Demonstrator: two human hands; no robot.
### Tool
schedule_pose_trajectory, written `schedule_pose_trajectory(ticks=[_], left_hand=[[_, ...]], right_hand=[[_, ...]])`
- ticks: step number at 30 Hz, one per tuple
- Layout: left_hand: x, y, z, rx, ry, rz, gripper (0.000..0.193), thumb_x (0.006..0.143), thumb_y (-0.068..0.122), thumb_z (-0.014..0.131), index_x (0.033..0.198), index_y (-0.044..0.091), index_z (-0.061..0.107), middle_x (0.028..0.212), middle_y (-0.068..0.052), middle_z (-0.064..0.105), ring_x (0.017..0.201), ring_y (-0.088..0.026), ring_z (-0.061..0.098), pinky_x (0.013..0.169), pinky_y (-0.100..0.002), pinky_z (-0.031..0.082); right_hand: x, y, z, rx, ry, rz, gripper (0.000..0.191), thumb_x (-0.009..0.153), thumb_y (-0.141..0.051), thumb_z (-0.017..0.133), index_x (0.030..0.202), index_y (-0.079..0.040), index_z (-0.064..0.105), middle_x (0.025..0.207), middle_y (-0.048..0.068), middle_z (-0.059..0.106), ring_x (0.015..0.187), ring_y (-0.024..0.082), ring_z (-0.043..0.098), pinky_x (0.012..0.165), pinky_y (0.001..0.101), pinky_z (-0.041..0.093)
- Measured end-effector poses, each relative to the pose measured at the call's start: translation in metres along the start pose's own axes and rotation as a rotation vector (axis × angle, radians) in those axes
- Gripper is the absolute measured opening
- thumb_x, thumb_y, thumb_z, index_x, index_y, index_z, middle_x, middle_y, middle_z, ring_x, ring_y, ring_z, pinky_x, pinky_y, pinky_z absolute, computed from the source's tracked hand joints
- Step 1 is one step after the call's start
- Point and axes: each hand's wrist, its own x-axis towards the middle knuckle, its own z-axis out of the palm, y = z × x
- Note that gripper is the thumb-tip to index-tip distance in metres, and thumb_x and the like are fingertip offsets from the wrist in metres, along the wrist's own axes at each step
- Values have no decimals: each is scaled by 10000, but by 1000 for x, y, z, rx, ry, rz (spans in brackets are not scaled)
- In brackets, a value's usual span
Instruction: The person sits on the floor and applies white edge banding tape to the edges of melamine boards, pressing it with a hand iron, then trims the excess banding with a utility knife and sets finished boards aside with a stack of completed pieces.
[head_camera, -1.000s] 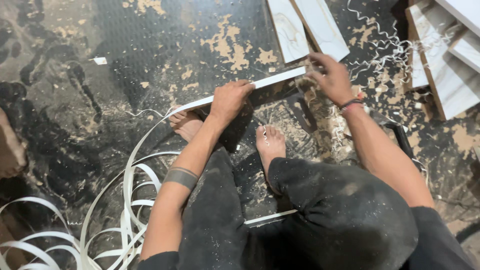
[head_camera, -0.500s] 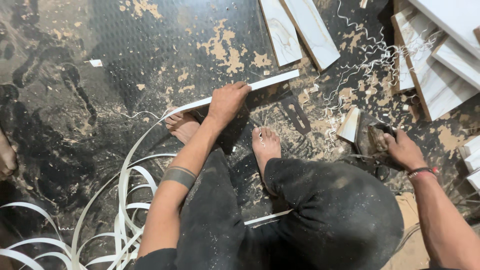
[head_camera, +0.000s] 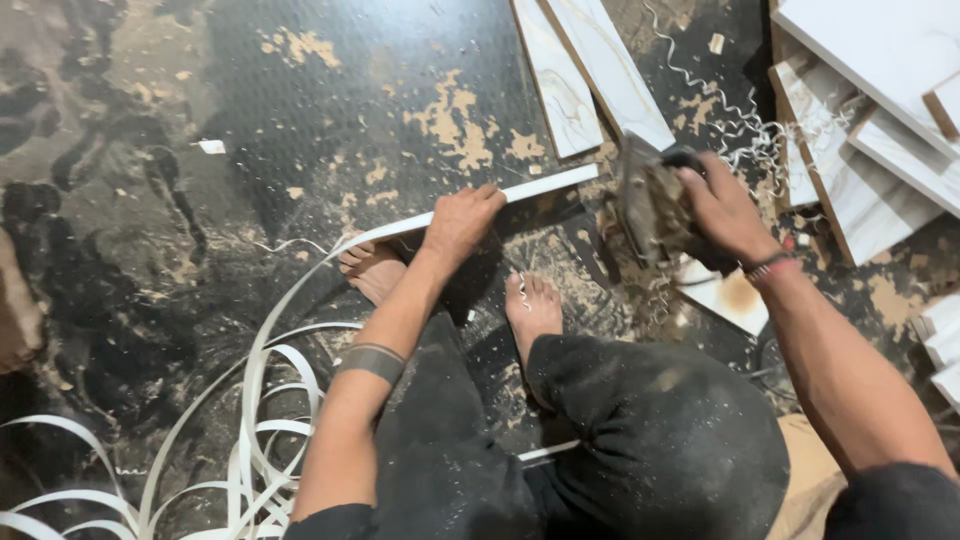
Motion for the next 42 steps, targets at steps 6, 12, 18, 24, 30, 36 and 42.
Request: schedule_pose_trajectory(ticks=[6, 12, 18, 24, 30, 36, 42], left_hand=[[-3, -2, 9, 7, -6, -31, 188, 864, 104, 619, 1043, 148, 656, 1039, -49, 694, 938, -275, 711, 710, -416, 579], [-8, -6, 19, -12, 52, 33, 230, 823, 98, 614, 1050, 125, 645, 1086, -72, 691, 931, -297, 693, 676, -424, 563], [-19, -15, 21, -16, 87, 53, 165, 850, 102, 611, 1014, 100, 628, 1002, -83, 671, 931, -283, 689, 725, -403, 568], [-29, -23, 16, -3, 66, 12, 133, 857, 94, 605, 987, 99, 626, 959, -75, 662, 923, -271, 684, 723, -397, 567], [-33, -19, 9, 38, 11, -32, 178, 867, 102, 608, 1041, 103, 646, 962, -81, 647, 917, -280, 674, 702, -407, 563], [-34, -18, 8, 17, 15, -64, 186, 871, 124, 630, 1054, 128, 656, 956, -71, 645, 922, -284, 672, 700, -422, 562], [-36, -19, 13, 31, 49, -77, 160, 872, 120, 609, 1031, 123, 628, 978, -68, 653, 932, -287, 672, 691, -427, 563]], right_hand=[[58, -60, 31, -264, -16, -128, 412, 1074, -450, 449, 1298, -111, 511, 1023, 333, 676, 975, 559, 622, 838, 602, 480], [62, -73, 46, -315, -49, -87, 426, 1048, -481, 422, 1300, -142, 482, 971, 348, 687, 944, 566, 636, 844, 616, 483], [62, -91, 66, -284, -57, -160, 428, 1025, -479, 449, 1285, -141, 486, 951, 321, 700, 916, 545, 651, 799, 615, 490], [63, -119, 99, -244, -156, -224, 434, 1008, -483, 458, 1244, -118, 460, 869, 305, 708, 840, 509, 675, 751, 592, 497], [62, -125, 110, -217, -259, -254, 400, 1027, -458, 456, 1209, -101, 450, 847, 279, 706, 816, 493, 677, 724, 585, 492], [69, -90, 71, -264, -148, -207, 414, 1006, -447, 450, 1289, -145, 465, 897, 289, 716, 849, 501, 681, 767, 580, 507], [72, -74, 48, -341, -46, -141, 434, 1021, -470, 474, 1295, -134, 473, 954, 318, 704, 909, 538, 661, 802, 602, 501]])
